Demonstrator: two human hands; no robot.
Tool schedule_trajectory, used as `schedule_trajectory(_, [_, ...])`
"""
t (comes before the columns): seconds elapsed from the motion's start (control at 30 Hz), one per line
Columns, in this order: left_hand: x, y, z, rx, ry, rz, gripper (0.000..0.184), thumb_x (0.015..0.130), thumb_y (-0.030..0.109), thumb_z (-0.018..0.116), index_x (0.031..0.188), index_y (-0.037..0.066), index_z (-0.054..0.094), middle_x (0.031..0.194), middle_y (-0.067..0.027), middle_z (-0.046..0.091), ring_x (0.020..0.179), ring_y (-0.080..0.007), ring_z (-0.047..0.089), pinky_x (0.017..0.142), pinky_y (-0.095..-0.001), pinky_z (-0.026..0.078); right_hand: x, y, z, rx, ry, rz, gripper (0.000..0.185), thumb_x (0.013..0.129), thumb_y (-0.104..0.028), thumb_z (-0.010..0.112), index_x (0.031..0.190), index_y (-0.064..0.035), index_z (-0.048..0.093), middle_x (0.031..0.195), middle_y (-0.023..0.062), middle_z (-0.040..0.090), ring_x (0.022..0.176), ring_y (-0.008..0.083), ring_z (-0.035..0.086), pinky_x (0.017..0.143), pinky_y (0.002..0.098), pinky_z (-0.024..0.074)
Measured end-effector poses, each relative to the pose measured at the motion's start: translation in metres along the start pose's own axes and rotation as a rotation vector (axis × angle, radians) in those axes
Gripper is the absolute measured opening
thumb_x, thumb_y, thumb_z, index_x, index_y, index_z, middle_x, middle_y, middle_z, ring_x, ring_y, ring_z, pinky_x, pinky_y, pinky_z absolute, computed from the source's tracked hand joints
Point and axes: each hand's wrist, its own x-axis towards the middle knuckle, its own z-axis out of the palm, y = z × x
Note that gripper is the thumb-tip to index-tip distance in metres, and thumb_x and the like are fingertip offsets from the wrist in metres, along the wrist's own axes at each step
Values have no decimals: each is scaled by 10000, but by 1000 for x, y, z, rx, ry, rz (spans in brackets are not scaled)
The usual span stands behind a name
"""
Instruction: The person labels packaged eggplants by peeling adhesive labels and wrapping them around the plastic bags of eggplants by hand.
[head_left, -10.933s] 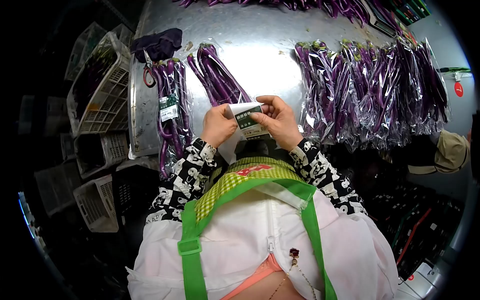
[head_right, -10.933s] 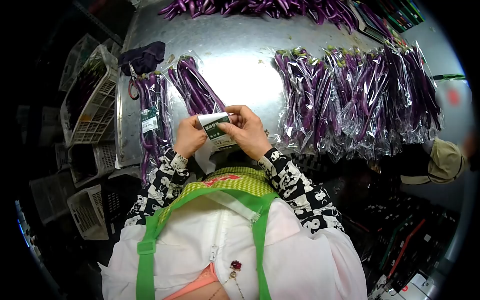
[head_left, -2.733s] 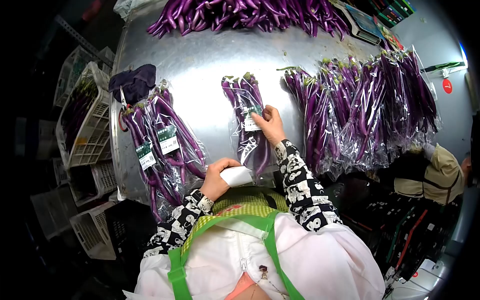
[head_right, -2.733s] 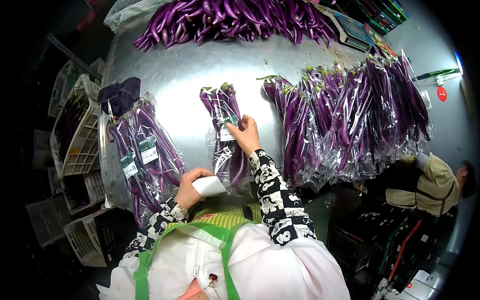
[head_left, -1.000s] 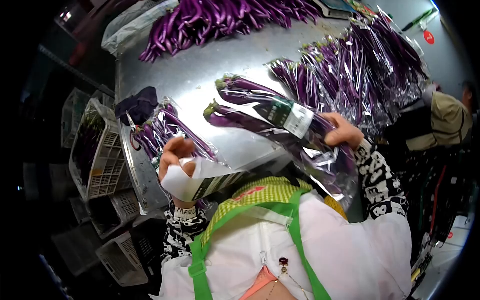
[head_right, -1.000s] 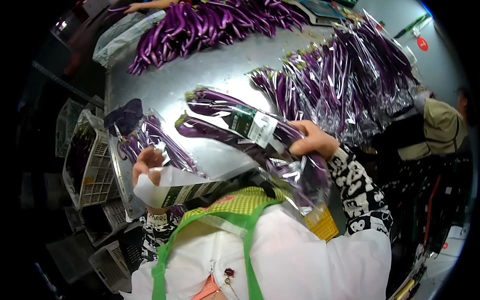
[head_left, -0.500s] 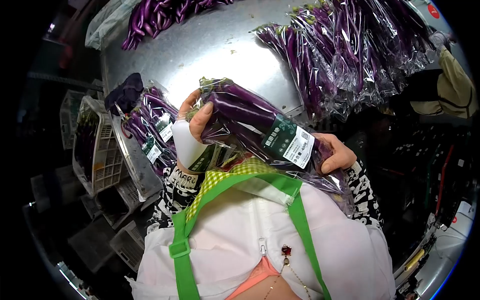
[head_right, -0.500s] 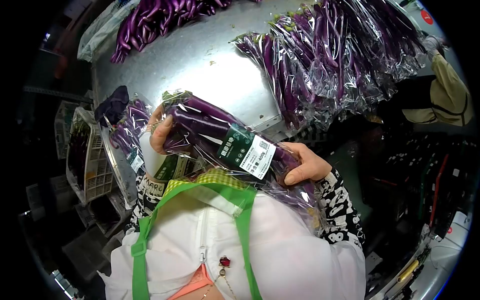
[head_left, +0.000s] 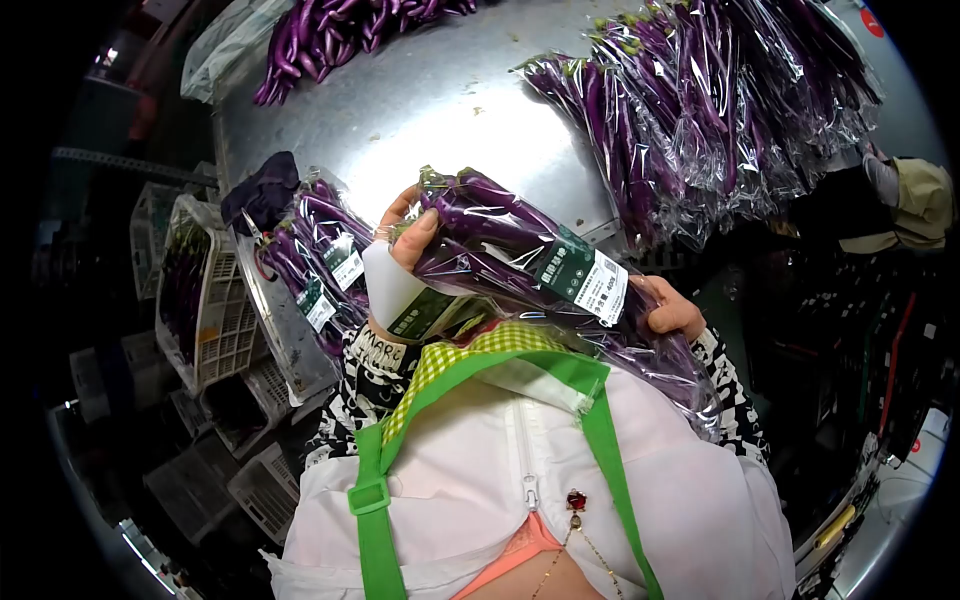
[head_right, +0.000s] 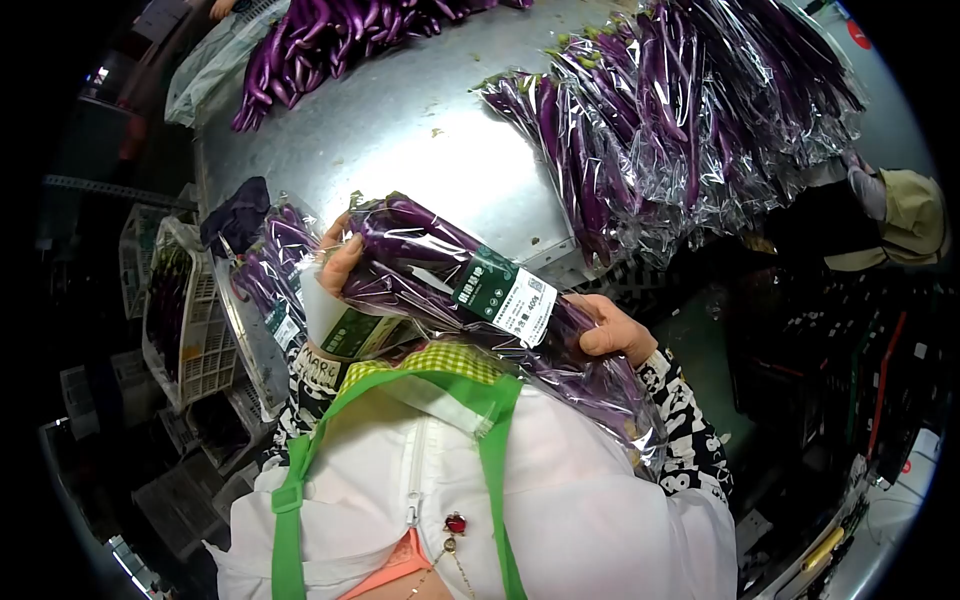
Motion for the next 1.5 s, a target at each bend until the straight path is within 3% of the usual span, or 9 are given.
schedule_trajectory(0.77, [24,-2,-33,-44,-120,-3,598,865,137,644,1347,-54,346,1129,-205,592,933,-237,649,803,-333,567,1,-41,21,-407,63,-134,757,669,-227,822,1256,91,465,1128,96,609,1023,139,568,936,272,426])
schedule_trajectory(0.97, [56,1,-70,-10,17,-46,664,899,355,625,1365,-1,313,1127,-202,587,919,-313,636,766,-421,537,57,-66,10,-663,131,-232,482,774,-203,719,1142,51,541,992,65,610,876,104,557,789,248,453])
schedule_trajectory(1.0, [48,2,-60,154,263,-14,693,882,436,622,1328,-18,349,1112,-204,593,894,-315,643,754,-409,539,75,-65,0,-679,156,-245,488,778,-214,721,1145,56,544,991,69,615,879,108,563,793,256,457])
schedule_trajectory(1.03, [49,2,-68,244,277,-29,700,854,503,630,1271,-14,412,1168,-225,573,849,-282,657,662,-333,562,95,-61,-9,-689,181,-252,495,782,-224,723,1147,61,547,989,74,620,882,112,568,798,264,462])
schedule_trajectory(1.1, [42,6,-72,318,210,-102,584,860,400,666,1173,-47,460,1088,-227,598,756,-275,663,628,-367,557,136,-46,-26,-523,282,-195,522,784,-265,738,1141,69,555,982,93,637,871,135,591,805,279,473])
schedule_trajectory(1.2, [29,3,-59,376,91,-192,481,858,303,688,1101,-65,497,976,-202,649,624,-199,644,523,-285,523,185,-6,-63,-802,395,57,519,829,-303,707,1164,58,544,1016,93,636,875,144,598,798,275,476])
schedule_trajectory(1.33, [15,-5,-58,531,4,-212,425,855,303,693,1012,-67,555,875,-178,671,552,-173,628,482,-267,503,190,20,-70,-580,393,-45,529,801,-337,733,1118,55,572,959,93,653,807,155,616,764,287,494])
schedule_trajectory(1.43, [17,-13,-61,489,-154,-377,357,899,290,634,916,-66,600,823,-183,676,477,-177,608,431,-272,503,183,16,-67,-696,485,11,522,806,-322,727,1133,54,571,974,112,651,847,170,619,794,303,494])
schedule_trajectory(1.5, [11,-11,-57,604,-293,-396,420,896,348,625,938,-69,612,814,-175,679,480,-173,610,427,-272,503,180,12,-63,-1014,731,-197,575,799,-308,731,1146,102,525,1016,191,634,885,223,635,783,320,511])
